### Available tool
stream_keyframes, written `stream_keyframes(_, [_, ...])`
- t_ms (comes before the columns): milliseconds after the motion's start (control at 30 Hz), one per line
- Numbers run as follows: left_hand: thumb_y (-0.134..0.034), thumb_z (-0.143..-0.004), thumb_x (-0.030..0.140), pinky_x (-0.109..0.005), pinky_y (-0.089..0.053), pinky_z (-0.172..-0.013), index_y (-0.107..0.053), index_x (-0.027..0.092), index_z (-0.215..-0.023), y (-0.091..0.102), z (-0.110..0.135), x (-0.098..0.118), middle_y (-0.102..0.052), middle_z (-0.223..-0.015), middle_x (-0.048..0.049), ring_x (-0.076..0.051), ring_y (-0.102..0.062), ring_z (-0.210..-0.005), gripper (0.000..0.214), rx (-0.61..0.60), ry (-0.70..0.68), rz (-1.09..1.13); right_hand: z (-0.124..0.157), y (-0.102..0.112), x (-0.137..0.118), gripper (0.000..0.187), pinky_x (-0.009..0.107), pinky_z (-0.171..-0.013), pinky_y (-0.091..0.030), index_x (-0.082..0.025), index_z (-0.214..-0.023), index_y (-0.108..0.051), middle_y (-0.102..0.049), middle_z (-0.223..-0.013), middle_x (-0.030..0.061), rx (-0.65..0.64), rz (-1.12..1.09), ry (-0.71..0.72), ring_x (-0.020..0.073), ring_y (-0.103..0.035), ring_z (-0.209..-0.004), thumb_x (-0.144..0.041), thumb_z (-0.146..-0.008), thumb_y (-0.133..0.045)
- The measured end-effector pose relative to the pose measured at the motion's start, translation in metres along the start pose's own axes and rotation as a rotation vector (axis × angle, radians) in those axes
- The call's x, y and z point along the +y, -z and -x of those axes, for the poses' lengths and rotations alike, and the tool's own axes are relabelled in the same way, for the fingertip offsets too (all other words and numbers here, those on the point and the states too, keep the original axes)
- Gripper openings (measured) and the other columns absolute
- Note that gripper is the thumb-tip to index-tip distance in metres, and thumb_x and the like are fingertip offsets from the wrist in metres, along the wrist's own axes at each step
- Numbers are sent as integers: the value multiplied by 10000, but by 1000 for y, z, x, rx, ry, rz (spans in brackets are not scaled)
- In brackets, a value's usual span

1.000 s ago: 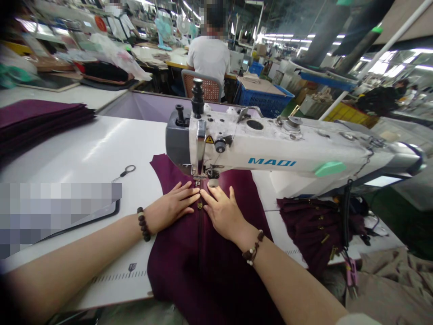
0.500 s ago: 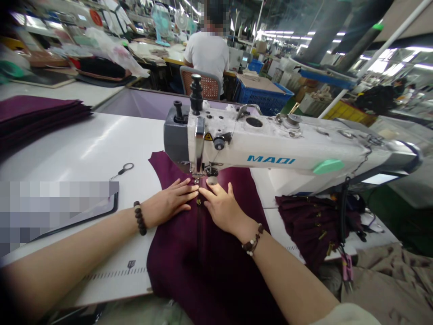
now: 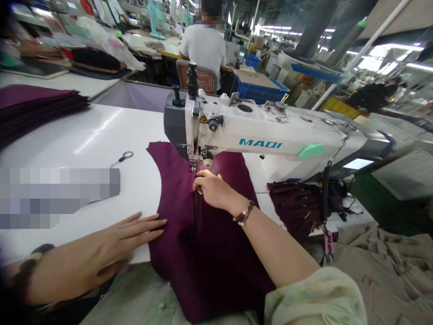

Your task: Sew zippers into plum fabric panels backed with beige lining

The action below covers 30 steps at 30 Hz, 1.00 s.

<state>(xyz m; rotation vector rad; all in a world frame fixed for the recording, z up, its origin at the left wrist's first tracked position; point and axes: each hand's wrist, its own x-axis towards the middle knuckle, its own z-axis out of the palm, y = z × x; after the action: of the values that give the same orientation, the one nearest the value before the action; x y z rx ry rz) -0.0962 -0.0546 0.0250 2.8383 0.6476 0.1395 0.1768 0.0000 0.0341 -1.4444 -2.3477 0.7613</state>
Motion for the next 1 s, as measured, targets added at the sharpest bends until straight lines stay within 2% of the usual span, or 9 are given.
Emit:
stream_keyframes(67, [-365,-717,4,-485,-260,-1049,-228,234,-1378,-13,6,8,-370,-1385,-38,-222,-361,-1253,713,27,50,-115,26,-5,-3,224,391,-1052,-258,-180,-955,-585,-492,-1223,58,96,-116,22,158,-438,-1165,-129,-857,-389])
stream_keyframes(133, [-400,-770,40,-522,-257,-1028,-241,249,-1372,-27,4,15,-435,-1335,-54,-244,-420,-1195,657,92,97,-199,60,-8,-10,284,398,-1091,-172,-196,-1139,-509,-462,-1288,57,5,-210,68,162,-378,-1231,-283,-877,-443])
stream_keyframes(267, [-432,-851,148,-475,-273,-1014,-392,204,-1289,-38,-11,23,-588,-1121,-54,-217,-522,-1011,443,265,32,-222,118,-11,-29,905,453,-1098,3,-191,-1399,-169,-264,-1424,96,-311,-207,89,238,-191,-1326,-541,-696,-618])
stream_keyframes(367, [-392,-886,158,-432,-308,-983,-469,160,-1207,-27,-23,25,-606,-1028,-66,-195,-527,-943,330,398,-82,-215,135,-16,-40,1070,467,-1087,52,-171,-1415,-49,-172,-1451,109,-341,-129,108,255,-138,-1337,-560,-628,-659])
stream_keyframes(467, [-398,-897,170,-405,-356,-928,-525,143,-1092,-9,-35,28,-609,-952,-66,-185,-526,-888,233,532,-151,-170,133,-28,-48,950,512,-1078,38,-156,-1410,-94,-230,-1434,108,-262,4,75,252,-158,-1334,-439,-686,-639])
stream_keyframes(600, [-381,-893,132,-323,-426,-788,-533,151,-919,17,-53,42,-592,-874,-58,-159,-523,-816,155,679,-152,93,126,-50,-48,556,530,-1082,26,-175,-1316,-368,-453,-1299,81,15,88,29,224,-301,-1279,-215,-774,-483])
stream_keyframes(733, [-402,-879,106,-278,-438,-790,-535,156,-952,32,-61,51,-567,-969,-73,-154,-530,-910,160,767,-34,288,133,-61,-29,393,436,-1092,-212,-199,-1215,-509,-531,-1228,58,202,-284,-119,205,-414,-1213,-306,-850,-408])
stream_keyframes(833, [-459,-861,106,-250,-441,-784,-525,159,-967,27,-56,46,-543,-966,-62,-140,-532,-902,136,873,122,257,143,-58,-17,486,416,-1054,-302,-160,-1199,-533,-539,-1218,77,270,-479,-344,226,-418,-1211,-475,-854,-400])
stream_keyframes(1000, [-412,-898,175,-221,-439,-611,-559,143,-865,-13,-49,41,-535,-819,-39,-124,-518,-695,154,553,94,119,145,-48,-24,692,395,-1095,-194,-149,-1205,-531,-479,-1268,67,221,-790,-633,239,-348,-1256,-649,-727,-493])
